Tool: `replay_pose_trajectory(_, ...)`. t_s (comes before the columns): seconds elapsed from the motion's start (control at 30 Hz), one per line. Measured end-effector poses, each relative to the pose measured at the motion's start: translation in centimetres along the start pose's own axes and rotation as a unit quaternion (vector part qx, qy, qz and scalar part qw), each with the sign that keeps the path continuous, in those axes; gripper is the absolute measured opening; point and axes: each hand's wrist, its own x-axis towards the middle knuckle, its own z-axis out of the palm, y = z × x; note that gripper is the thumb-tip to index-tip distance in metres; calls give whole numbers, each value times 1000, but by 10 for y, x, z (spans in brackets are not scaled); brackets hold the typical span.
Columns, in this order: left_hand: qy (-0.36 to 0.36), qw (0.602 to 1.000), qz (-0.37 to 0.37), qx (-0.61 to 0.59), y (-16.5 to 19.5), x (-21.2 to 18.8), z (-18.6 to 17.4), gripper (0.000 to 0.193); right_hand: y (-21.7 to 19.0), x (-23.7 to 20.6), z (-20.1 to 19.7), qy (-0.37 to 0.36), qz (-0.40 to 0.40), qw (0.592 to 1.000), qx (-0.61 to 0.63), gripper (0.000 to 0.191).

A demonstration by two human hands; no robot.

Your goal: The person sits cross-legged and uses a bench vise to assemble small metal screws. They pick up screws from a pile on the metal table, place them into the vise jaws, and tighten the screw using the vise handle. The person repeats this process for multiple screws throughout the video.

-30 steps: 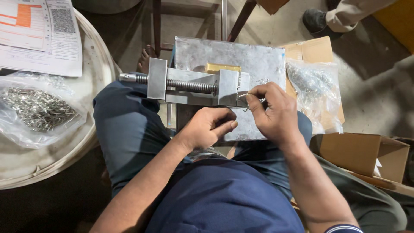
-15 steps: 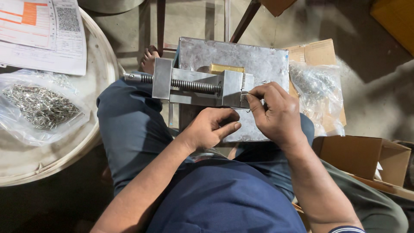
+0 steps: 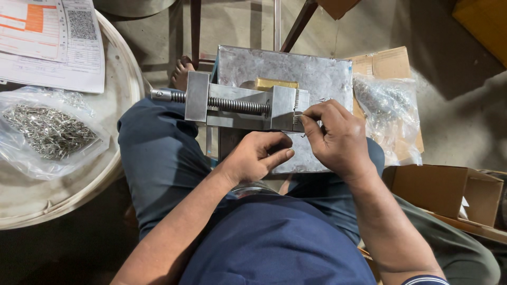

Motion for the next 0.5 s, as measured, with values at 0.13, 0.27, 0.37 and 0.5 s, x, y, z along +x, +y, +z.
replay_pose_trajectory(0.13, 1, 1000, 13, 11, 2, -1, 0, 20, -1, 0, 0, -3, -5, 1000, -12, 6)
replay_pose_trajectory(0.27, -6, 1000, -24, -2, 3, 0, 0, 20, 1, -2, 0, 0, -10, 1000, -10, 7)
replay_pose_trajectory(0.37, 8, 998, 28, 51, 1, 2, 0, 20, 9, -10, -4, 12, 18, 1000, 2, 10)
replay_pose_trajectory(0.5, 30, 990, 105, 87, -2, 3, 0, 18, 34, -30, -3, 45, 86, 994, 50, 11)
